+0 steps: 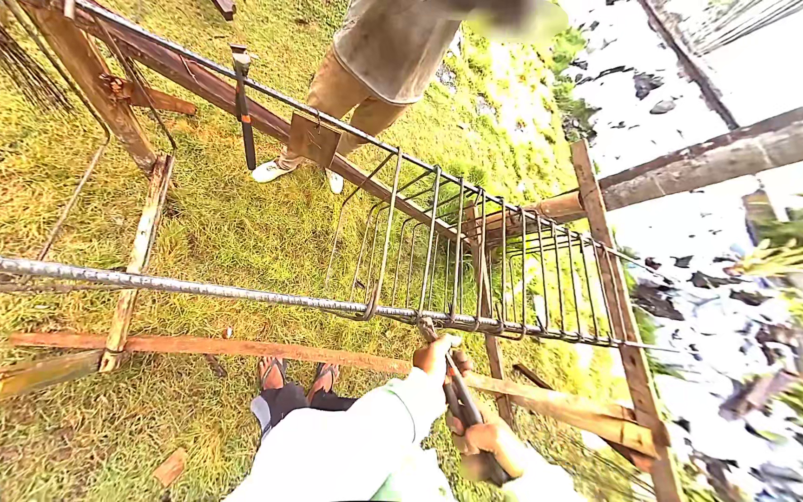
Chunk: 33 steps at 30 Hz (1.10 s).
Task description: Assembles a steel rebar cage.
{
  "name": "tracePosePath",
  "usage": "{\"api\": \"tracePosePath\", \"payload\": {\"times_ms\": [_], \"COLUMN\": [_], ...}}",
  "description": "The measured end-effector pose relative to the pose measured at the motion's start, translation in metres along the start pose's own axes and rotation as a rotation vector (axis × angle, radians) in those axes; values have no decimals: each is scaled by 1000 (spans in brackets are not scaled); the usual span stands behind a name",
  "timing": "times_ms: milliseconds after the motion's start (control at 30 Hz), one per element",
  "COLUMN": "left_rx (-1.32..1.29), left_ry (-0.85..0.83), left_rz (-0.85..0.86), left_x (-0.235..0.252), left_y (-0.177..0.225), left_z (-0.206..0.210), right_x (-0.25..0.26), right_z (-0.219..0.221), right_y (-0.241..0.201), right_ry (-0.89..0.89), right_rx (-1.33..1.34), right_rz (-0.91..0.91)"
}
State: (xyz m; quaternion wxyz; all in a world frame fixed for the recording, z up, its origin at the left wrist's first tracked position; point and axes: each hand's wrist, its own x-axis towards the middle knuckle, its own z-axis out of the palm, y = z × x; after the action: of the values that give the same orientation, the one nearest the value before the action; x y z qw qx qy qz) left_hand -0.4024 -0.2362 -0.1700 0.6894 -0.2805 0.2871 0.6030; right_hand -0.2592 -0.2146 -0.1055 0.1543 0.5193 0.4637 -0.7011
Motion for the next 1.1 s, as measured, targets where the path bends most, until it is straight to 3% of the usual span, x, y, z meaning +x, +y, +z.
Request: {"api": "tracePosePath", "payload": {"times_ms": [67,167,200,233,300,367,433,500,567,633,700,767,833,900,1033,1100], "left_rx": [-10,-118,-142,-162,-176,-178,-199,-196,-191,-207,-198,-170,-164,-164,-173,-156], "left_ry": [-147,-405,-425,-410,-304,-172,-43,55,110,92,21,-105,-145,-78,28,55], "left_rz": [-30,-83,-85,-81,-46,-23,-6,-6,12,14,-14,-16,-8,29,49,33], "left_x": [4,13,16,17,11,7,6,5,4,-2,-10,-8,-2,1,-4,-12], "left_y": [1,3,1,-2,-4,-3,-3,-3,-3,-1,-6,-9,-10,-11,-7,-7], "left_z": [-12,-22,-20,-14,0,10,19,28,33,37,29,16,8,3,18,26], "right_x": [2,6,7,1,-19,-37,-44,-33,-24,-24,-30,-24,-13,-18,-35,-33], "right_z": [-1,-29,-37,-41,-29,11,49,45,36,23,-1,-33,-40,-16,51,61], "right_y": [3,2,0,-8,-40,-67,-55,-32,-47,-76,-88,-74,-56,-60,-57,-41], "right_ry": [-31,-421,-487,-443,-88,309,631,875,730,510,226,-89,-246,-18,634,849], "right_rx": [34,372,409,337,-153,-886,-1468,-1781,-1715,-1484,-1108,-522,-155,-422,-1526,-1788], "right_rz": [-9,14,43,84,137,172,113,-39,215,334,305,233,262,258,117,11]}}
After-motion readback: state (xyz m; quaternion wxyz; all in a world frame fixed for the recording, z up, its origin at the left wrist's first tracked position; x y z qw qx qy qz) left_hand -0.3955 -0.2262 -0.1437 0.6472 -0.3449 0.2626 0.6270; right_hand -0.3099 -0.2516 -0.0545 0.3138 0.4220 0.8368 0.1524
